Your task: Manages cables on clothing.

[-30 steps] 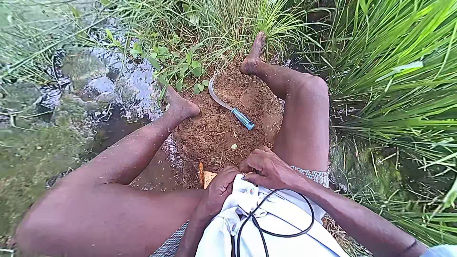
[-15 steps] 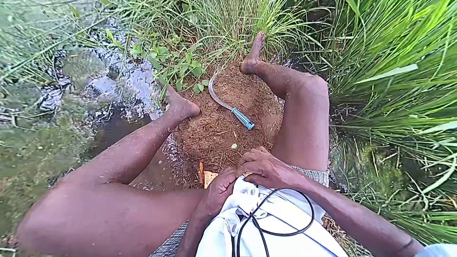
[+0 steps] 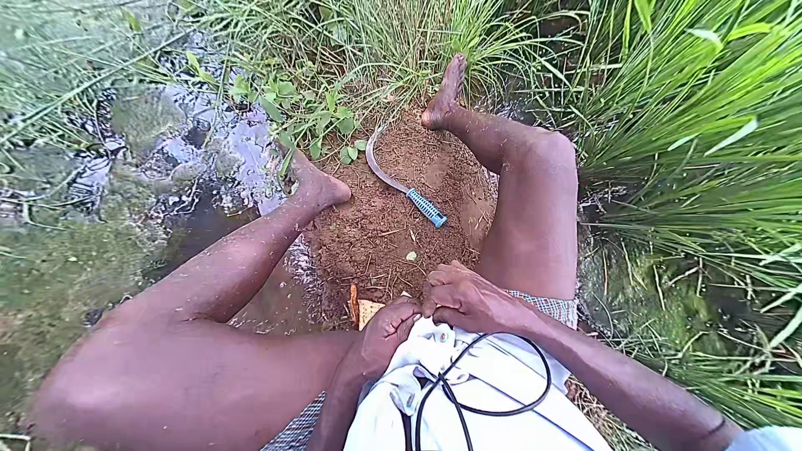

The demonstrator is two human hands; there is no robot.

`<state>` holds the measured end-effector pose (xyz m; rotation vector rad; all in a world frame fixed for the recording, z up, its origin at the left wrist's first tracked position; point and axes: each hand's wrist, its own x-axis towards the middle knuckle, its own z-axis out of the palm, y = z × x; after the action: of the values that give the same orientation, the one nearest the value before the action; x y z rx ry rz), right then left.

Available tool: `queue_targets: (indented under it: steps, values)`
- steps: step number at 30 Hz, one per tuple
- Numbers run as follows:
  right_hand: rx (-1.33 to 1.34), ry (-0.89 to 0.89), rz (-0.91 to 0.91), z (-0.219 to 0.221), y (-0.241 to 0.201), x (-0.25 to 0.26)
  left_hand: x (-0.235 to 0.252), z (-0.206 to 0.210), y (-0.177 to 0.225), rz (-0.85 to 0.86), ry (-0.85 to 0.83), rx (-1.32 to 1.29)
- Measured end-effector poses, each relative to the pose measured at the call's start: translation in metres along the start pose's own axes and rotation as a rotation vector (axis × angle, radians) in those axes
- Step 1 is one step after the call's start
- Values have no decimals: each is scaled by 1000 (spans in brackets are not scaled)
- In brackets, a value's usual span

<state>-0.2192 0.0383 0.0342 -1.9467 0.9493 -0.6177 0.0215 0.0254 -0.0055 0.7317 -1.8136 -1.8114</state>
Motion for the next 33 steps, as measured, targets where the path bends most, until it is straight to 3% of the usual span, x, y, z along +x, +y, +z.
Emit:
queue_targets:
  steps: [15,23,33]
  values:
    - [-5,49,-88,10,1,1,1,-2,10,-160,9,-69]
    - [64,51,-107,7,-2,2,0,-2,17,-218,-7,-211]
    - [119,130,-163,12,-6,0,-4,9,27,-319,90,-426]
